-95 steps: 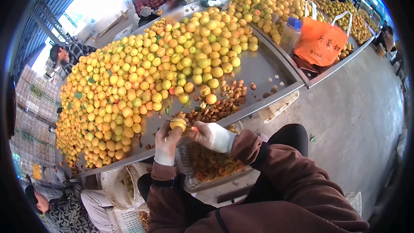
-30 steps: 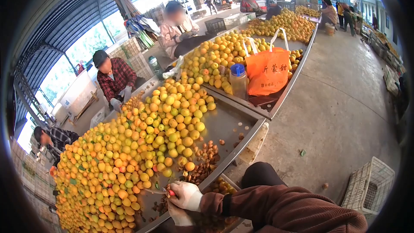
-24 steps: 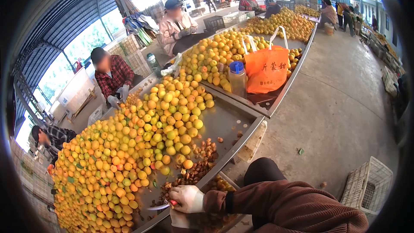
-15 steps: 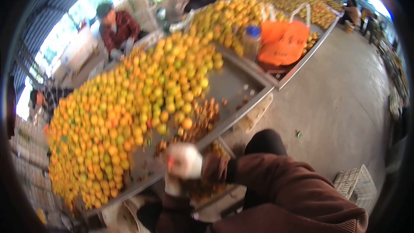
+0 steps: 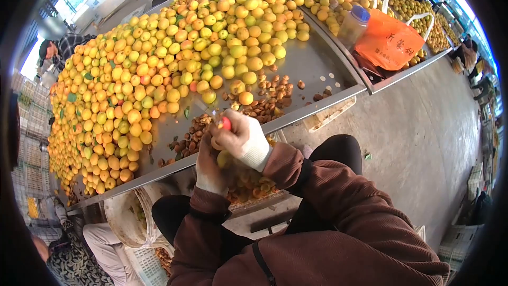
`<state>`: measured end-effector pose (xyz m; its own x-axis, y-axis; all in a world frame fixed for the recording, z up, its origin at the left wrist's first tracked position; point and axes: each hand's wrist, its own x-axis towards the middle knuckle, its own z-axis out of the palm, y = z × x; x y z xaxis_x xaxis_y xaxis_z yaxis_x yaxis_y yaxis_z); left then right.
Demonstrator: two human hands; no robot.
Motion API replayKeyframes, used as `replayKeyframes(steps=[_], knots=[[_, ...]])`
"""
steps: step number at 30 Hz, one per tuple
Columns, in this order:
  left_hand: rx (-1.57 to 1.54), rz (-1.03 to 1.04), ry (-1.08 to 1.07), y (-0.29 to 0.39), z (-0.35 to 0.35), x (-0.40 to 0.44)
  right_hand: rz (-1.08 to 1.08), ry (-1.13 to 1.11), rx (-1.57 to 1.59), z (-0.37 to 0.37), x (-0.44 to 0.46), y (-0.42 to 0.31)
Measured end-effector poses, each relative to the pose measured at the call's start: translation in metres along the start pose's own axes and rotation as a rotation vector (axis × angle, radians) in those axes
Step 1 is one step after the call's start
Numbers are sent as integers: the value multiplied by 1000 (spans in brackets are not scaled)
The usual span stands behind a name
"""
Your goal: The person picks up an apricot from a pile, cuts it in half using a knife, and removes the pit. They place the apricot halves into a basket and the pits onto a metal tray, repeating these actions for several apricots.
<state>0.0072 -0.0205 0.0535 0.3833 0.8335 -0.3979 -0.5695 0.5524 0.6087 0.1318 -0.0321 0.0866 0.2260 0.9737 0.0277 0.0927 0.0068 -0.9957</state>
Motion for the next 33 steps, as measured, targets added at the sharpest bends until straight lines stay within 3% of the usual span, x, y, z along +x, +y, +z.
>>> replayKeyframes(steps=[2,3,4,6,10,12,13,15,18,19,21,22,24,25,26,28,30,31,33], knots=[[226,55,-149,0,-6,1,-63,135,251,3,10,8],[715,365,-152,-9,-7,-6,55,161,301,-2,13,4],[706,363,-154,-10,-7,-5,123,196,487,-4,16,0],[242,-73,-71,-9,-5,-2,31,67,624,-13,18,0],[200,-159,-63,-20,-3,-4,18,103,703,-5,17,-8],[1051,753,-91,-30,-1,-9,51,136,695,0,14,-11],[1048,754,-84,-25,2,-11,75,137,729,2,14,-9],[302,-2,-38,-12,10,-16,67,176,640,10,14,-13],[374,175,-23,-31,-1,-1,47,209,538,14,11,1],[371,181,-22,-36,-9,6,-49,195,501,17,12,13],[1196,684,-31,-47,-25,21,-139,164,481,26,6,6],[1193,700,-26,-55,-33,32,-229,235,108,27,5,7],[260,329,-33,-73,-47,43,-202,182,11,29,5,14],[747,499,-60,-54,-38,27,-165,189,193,34,5,15],[92,194,32,-52,-30,24,-141,201,369,39,7,16],[76,206,-85,-55,-45,30,70,230,646,45,26,43],[115,147,-77,-37,-33,26,156,149,819,33,21,14],[443,201,-44,-22,-16,15,150,143,836,30,21,10],[541,215,-96,-19,-22,18,172,176,861,28,22,-3]])
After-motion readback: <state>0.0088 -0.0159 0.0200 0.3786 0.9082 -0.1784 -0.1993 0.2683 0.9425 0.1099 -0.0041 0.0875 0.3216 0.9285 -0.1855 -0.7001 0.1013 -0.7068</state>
